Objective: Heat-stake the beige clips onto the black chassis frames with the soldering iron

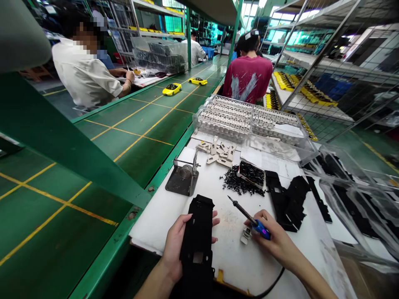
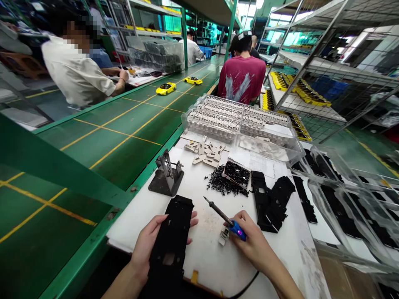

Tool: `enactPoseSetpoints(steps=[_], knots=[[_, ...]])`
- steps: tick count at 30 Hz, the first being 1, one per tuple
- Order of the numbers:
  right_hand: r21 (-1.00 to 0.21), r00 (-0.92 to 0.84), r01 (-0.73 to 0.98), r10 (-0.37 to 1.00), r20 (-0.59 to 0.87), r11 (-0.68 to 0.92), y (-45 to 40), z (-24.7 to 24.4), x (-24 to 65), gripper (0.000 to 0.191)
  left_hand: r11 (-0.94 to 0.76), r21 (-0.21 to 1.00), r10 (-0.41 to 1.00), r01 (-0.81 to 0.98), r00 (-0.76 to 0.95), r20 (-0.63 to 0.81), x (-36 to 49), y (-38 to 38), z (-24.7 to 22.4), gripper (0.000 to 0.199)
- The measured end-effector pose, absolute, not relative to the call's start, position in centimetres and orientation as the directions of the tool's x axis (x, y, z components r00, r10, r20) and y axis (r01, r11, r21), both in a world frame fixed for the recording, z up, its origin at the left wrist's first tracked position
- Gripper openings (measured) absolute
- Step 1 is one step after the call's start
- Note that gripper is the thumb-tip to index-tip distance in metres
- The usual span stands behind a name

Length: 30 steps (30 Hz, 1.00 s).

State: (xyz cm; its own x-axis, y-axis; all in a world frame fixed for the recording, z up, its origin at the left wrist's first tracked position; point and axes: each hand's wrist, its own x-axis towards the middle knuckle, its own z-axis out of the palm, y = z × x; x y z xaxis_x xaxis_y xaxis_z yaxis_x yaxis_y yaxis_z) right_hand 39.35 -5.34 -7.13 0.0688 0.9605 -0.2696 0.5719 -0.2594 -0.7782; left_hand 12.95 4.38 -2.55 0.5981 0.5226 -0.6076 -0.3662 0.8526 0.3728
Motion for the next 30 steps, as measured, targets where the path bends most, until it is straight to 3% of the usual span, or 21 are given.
enactPoseSetpoints(steps=[5,7,10,14,19,24,30], knots=[[-0.796,0.254,0.531,0.951,-0.175,-0.289,-5.8,-5.8,38.1,0.024,0.811,0.454,0.585,-0.369,0.512,-0.629,13.3,4.0,-2.7,0.051],[-0.842,0.413,0.392,0.889,-0.198,-0.370,-5.9,-4.3,36.4,0.036,0.803,0.478,0.596,-0.356,0.513,-0.618,13.7,3.8,-2.5,0.052],[-0.867,0.591,0.101,0.730,-0.342,-0.488,-5.5,-1.9,33.1,0.049,0.814,0.483,0.574,-0.323,0.582,-0.577,14.8,3.5,-1.7,0.056],[-0.892,0.562,-0.099,0.715,-0.417,-0.442,-4.1,0.2,29.6,0.056,0.859,0.406,0.505,-0.312,0.642,-0.576,16.4,2.7,-0.3,0.058],[-0.902,0.546,-0.110,0.733,-0.407,-0.418,-2.8,1.1,28.6,0.053,0.934,0.266,0.355,-0.237,0.689,-0.632,17.6,1.8,0.5,0.069],[-0.909,0.557,-0.138,0.729,-0.399,-0.392,-3.0,1.1,29.2,0.051,0.932,0.233,0.363,-0.279,0.699,-0.616,18.3,1.7,0.8,0.067],[-0.858,0.431,-0.359,0.751,-0.501,-0.366,-3.0,1.3,29.4,0.056,0.928,0.219,0.373,-0.303,0.712,-0.595,18.9,2.1,1.3,0.064]])
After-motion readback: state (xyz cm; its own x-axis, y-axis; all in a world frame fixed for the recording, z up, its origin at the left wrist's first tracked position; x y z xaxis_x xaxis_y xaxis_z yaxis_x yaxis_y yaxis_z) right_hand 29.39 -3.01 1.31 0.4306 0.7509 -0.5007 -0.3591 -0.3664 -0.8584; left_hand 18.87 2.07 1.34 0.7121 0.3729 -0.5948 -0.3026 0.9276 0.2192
